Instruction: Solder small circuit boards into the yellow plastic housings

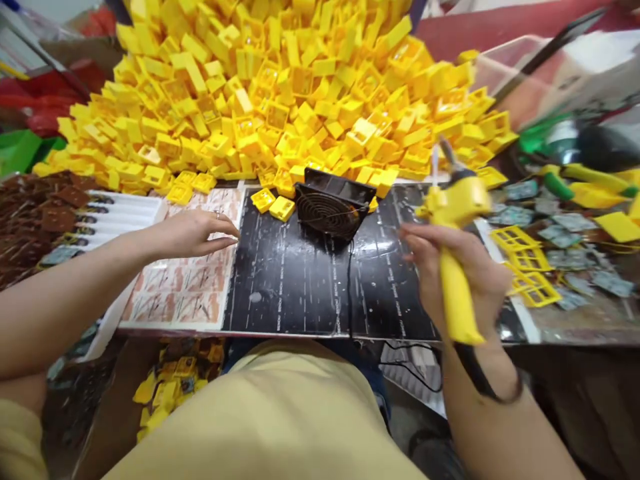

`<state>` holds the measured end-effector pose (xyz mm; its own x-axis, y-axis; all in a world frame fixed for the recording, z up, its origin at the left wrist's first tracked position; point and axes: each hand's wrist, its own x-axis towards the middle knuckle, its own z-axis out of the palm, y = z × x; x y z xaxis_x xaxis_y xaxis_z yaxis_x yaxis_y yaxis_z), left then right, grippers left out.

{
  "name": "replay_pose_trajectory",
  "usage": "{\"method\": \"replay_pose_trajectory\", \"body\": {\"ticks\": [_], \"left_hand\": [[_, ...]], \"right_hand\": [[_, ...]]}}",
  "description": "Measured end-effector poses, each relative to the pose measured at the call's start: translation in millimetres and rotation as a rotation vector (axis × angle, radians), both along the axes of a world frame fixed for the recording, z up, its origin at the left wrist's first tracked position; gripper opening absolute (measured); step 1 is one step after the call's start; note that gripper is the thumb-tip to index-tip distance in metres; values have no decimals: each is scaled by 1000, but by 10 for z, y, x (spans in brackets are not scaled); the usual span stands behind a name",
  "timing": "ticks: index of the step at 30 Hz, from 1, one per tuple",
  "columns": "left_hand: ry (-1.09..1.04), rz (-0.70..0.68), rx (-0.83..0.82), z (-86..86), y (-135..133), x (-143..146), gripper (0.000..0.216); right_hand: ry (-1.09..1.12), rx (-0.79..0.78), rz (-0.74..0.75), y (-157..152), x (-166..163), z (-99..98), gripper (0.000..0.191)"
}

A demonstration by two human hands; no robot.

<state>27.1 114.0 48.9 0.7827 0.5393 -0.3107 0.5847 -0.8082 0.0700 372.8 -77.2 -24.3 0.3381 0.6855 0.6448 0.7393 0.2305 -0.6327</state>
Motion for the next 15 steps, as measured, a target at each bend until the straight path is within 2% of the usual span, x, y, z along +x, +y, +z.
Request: {"method": "replay_pose_trajectory", "body": {"ticks": [1, 3, 4, 5, 7, 9, 12, 15], "left_hand": [[-33, -14, 34, 13, 84, 85, 36], [-106, -20, 83, 46, 261, 269, 36], [-151, -11, 99, 64, 355, 380, 36], [-202, 0, 113, 80, 451, 507, 36], [-313, 20, 144, 99, 630, 816, 36], [-405, 12, 182, 88, 752, 1199, 35], [-421, -81, 189, -18, 757, 1892, 34], [-300, -341, 143, -229, 586, 2610, 34]], "right_hand": [[-9, 5, 24, 166, 12, 39, 28], [-17, -28, 74, 496, 11, 79, 55], [-27, -29, 78, 634, -1, 84, 61], [-33, -35, 83, 740, -21, 83, 63], [-37, -28, 78, 815, -67, 80, 56], [-49, -21, 60, 684, -98, 91, 47], [-58, -7, 7, 207, -75, 116, 41], [-79, -27, -71, -289, 23, 105, 51]]}}
